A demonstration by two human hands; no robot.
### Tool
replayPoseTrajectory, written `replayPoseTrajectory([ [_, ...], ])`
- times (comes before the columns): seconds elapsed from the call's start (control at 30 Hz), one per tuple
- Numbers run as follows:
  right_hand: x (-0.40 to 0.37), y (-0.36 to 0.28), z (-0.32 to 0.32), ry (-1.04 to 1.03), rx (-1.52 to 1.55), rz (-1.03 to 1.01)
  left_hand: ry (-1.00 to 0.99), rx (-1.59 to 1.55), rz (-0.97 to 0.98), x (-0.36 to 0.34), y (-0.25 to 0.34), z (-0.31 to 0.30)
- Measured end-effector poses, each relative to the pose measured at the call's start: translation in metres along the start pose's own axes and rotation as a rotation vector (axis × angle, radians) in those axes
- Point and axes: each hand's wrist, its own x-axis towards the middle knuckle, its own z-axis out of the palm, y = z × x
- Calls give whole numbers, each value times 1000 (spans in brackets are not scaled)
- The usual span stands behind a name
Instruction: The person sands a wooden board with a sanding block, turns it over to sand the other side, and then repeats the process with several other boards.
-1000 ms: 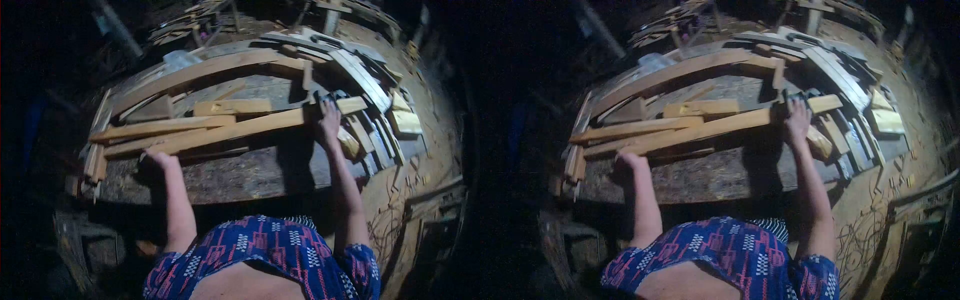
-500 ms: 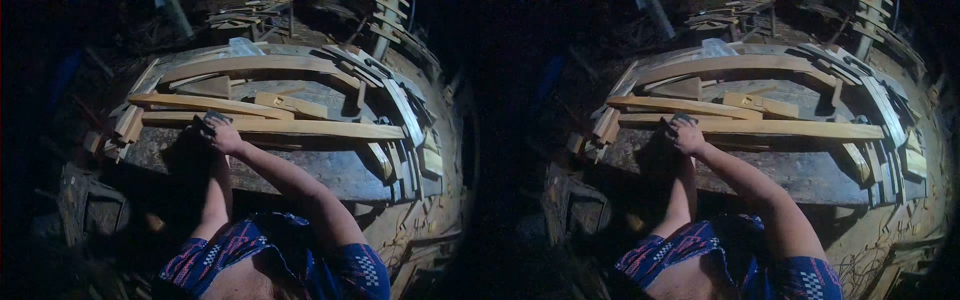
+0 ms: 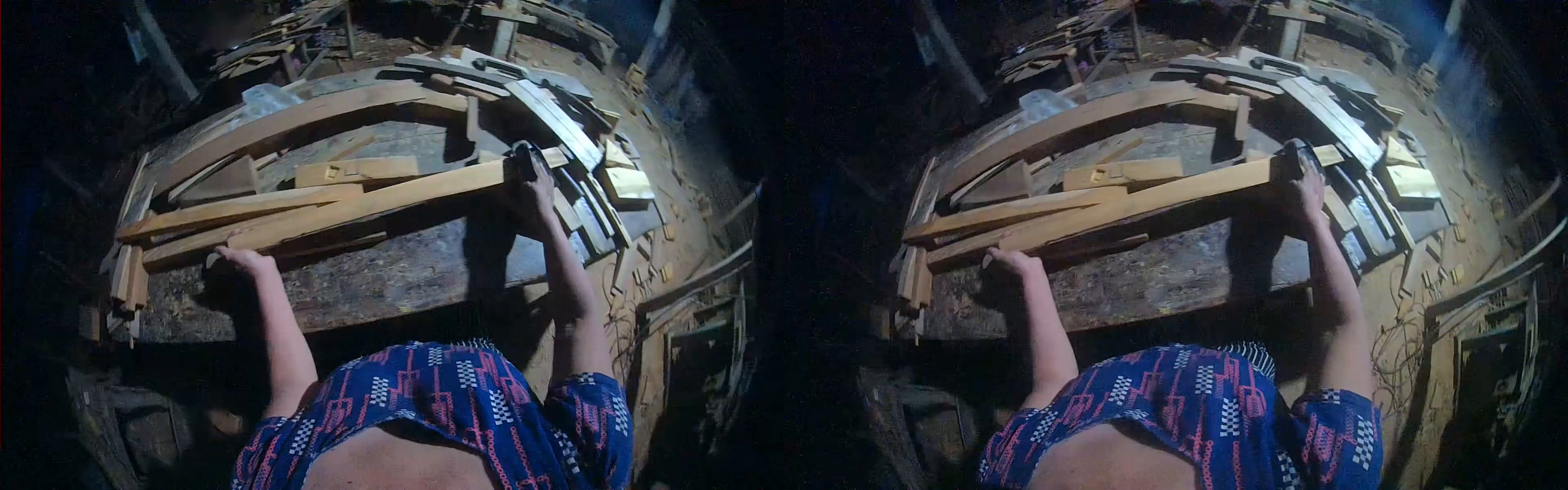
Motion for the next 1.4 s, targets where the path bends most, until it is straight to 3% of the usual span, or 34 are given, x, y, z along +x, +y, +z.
replayPoseTrajectory([
  [0.03, 1, -6, -4, 35, 170, 120, -22, 1, 32, 15, -13, -8],
  [0.07, 8, -59, -39, -291, 104, 384, 24, -32, 7, -7, 2, 9],
  [0.1, 9, -137, -83, -160, 178, 345, 14, -44, -38, -9, 8, 10],
  [0.13, -5, -117, -21, -210, 25, 98, -45, -69, -25, -26, 17, 19],
  [0.17, -12, -163, -27, -243, 159, 74, -104, -95, -13, -41, 23, 26],
  [0.2, -23, -196, -14, -219, 159, -104, -189, -96, -3, -30, 14, 16],
  [0.3, -46, -273, -17, -261, 247, -354, -118, -21, -34, -3, -1, 2],
  [0.33, -43, -278, -35, -282, 418, -378, -153, -82, -103, 15, -6, -10],
  [0.43, -28, -227, -27, -245, 313, -534, -129, -22, -15, 7, -6, -5],
  [0.5, -6, -170, -42, -256, 367, -298, -106, -13, -25, 0, -1, 1],
  [0.53, -1, -106, 1, -180, 333, -232, -77, -7, -28, -3, 0, 3],
  [0.57, 12, -85, -37, -117, 216, -157, -78, -8, -31, -2, -2, 2],
  [0.6, 19, -19, -13, -64, 78, -140, -96, 9, -9, 2, -2, 0],
  [0.63, 40, -1, -51, -271, 93, 46, -114, 26, 15, 2, -3, -1],
  [0.7, 46, 49, -48, -187, 37, 476, -119, 29, -19, -4, 0, 3],
  [0.73, 44, 66, -36, -188, 41, 479, -123, 28, 14, -6, 0, 5],
  [0.77, 39, 81, -19, -133, -106, 352, -124, 29, 47, -7, 1, 4],
  [0.8, 37, 86, -11, -76, -251, 219, -119, 30, 49, -7, 3, 4],
  [0.9, 33, 21, -27, 22, -316, 214, -68, 63, 34, 2, 2, 0],
  [0.93, 33, 2, -33, -141, -130, 214, -103, 65, 4, 15, -4, -9],
  [0.97, 26, -27, -27, -155, 0, 148, -142, 68, -27, 21, -7, -14],
  [1.0, 21, -81, -45, -335, -41, 119, -146, 70, -34, 16, -5, -12],
  [1.03, -1, -100, -5, -77, 18, -76, -127, 66, -30, 4, -1, -4],
  [1.17, -43, -226, -33, -171, 190, -316, -161, 64, 77, -3, 2, 0],
  [1.27, -31, -194, -43, -225, 345, -394, -165, 56, 38, 0, 0, -5],
  [1.3, -24, -157, -20, -186, 419, -425, -164, 59, 39, 0, 0, -5],
  [1.33, -13, -138, -39, -200, 227, -272, -142, 49, 22, -2, 1, -3],
  [1.37, -4, -93, -23, -77, 264, -236, -120, 37, 4, -4, 1, -1],
  [1.4, 10, -65, -44, -161, 89, -81, -118, 36, 3, -6, 2, 0],
])
